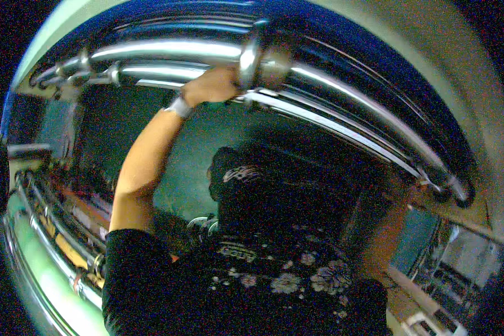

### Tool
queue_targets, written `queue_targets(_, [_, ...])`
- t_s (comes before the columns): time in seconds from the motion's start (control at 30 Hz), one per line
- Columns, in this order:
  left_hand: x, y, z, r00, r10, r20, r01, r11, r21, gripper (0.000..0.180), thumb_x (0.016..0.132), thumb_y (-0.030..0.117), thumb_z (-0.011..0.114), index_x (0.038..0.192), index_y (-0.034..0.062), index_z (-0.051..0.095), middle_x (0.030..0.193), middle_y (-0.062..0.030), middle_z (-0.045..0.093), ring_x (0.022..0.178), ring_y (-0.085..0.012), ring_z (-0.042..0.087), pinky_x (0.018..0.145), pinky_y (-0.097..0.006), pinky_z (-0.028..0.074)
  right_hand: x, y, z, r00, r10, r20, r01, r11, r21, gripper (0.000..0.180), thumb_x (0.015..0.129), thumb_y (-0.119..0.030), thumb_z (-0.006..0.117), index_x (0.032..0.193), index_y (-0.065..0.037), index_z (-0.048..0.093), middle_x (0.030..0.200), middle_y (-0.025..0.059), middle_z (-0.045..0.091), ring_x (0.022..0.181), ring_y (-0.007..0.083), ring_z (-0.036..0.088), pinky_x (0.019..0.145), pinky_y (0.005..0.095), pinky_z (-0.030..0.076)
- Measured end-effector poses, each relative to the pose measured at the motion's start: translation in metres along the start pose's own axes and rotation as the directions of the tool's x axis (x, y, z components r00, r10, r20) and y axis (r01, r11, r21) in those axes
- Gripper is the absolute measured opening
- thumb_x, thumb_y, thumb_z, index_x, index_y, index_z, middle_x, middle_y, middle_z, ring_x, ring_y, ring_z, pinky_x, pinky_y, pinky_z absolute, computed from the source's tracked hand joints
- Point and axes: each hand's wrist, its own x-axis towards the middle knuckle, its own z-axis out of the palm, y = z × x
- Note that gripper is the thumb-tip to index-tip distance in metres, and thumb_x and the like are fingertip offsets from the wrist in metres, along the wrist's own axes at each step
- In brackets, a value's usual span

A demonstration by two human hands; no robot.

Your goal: The person uses a tape measure to measure the distance between various metal rollers and pipes on a large industrial machine. They move along the machine, taking multiple measurements at different points and angles.

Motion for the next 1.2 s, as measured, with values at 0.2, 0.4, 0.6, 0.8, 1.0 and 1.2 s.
queue_targets(0.2, [-0.009,-0.020,0.007,0.994,0.062,-0.092,-0.060,0.998,0.026,0.023,0.074,0.020,0.052,0.084,-0.0001,0.060,0.082,-0.0213,0.059,0.080,-0.0344,0.057,0.069,-0.041,0.044,-0.023,-0.017,0.028,0.984,0.170,0.058,-0.179,0.962,0.208,0.046,0.083,-0.040,0.047,0.112,-0.005,0.047,0.108,0.0110,0.052,0.093,0.0234,0.051,0.073,0.0378,0.048])
queue_targets(0.4, [-0.009,-0.001,-0.002,0.996,0.079,-0.041,-0.082,0.994,-0.074,0.030,0.076,0.020,0.055,0.102,0.0046,0.055,0.096,-0.0210,0.058,0.092,-0.0350,0.054,0.075,-0.039,0.044,-0.015,-0.005,0.008,0.670,0.700,0.249,-0.741,0.608,0.283,0.043,0.085,-0.046,0.036,0.093,-0.007,0.052,0.070,0.0065,0.052,0.047,0.0121,0.034,0.038,0.0254,0.029])
queue_targets(0.6, [-0.019,0.014,-0.008,0.998,0.040,-0.038,-0.044,0.995,-0.087,0.028,0.078,0.016,0.054,0.103,0.0046,0.053,0.091,-0.0158,0.058,0.084,-0.0300,0.055,0.075,-0.037,0.043,-0.026,-0.007,0.041,0.653,0.692,0.309,-0.739,0.493,0.459,0.039,0.084,-0.044,0.036,0.077,-0.010,0.052,0.053,0.0025,0.038,0.037,0.0096,0.019,0.034,0.0213,0.015])
queue_targets(0.8, [-0.014,0.025,-0.017,0.984,-0.128,0.124,0.140,0.986,-0.095,0.026,0.079,0.017,0.053,0.102,0.0054,0.053,0.084,-0.0084,0.058,0.072,-0.0190,0.053,0.063,-0.032,0.044,-0.024,-0.016,0.037,0.637,0.715,0.288,-0.750,0.488,0.447,0.032,0.082,-0.039,0.040,0.071,-0.011,0.049,0.050,0.0004,0.034,0.037,0.0096,0.020,0.036,0.0215,0.016])
queue_targets(1.0, [-0.016,0.013,-0.008,0.993,0.106,-0.050,-0.112,0.983,-0.143,0.028,0.077,0.011,0.054,0.104,0.0033,0.051,0.091,-0.0101,0.058,0.078,-0.0201,0.053,0.067,-0.032,0.044,-0.033,-0.031,0.049,0.590,0.791,0.161,-0.760,0.476,0.443,0.036,0.080,-0.045,0.038,0.071,-0.011,0.048,0.050,0.0000,0.033,0.039,0.0109,0.022,0.036,0.0235,0.016])
queue_targets(1.2, [-0.014,0.024,-0.016,0.997,-0.036,0.068,0.054,0.959,-0.278,0.035,0.074,0.005,0.057,0.107,0.0013,0.049,0.098,-0.0149,0.057,0.088,-0.0222,0.054,0.074,-0.033,0.043,-0.026,-0.013,0.044,0.494,0.869,0.027,-0.765,0.420,0.489,0.044,0.079,-0.050,0.033,0.072,-0.010,0.048,0.049,0.0005,0.032,0.039,0.0114,0.024,0.035,0.0241,0.019])
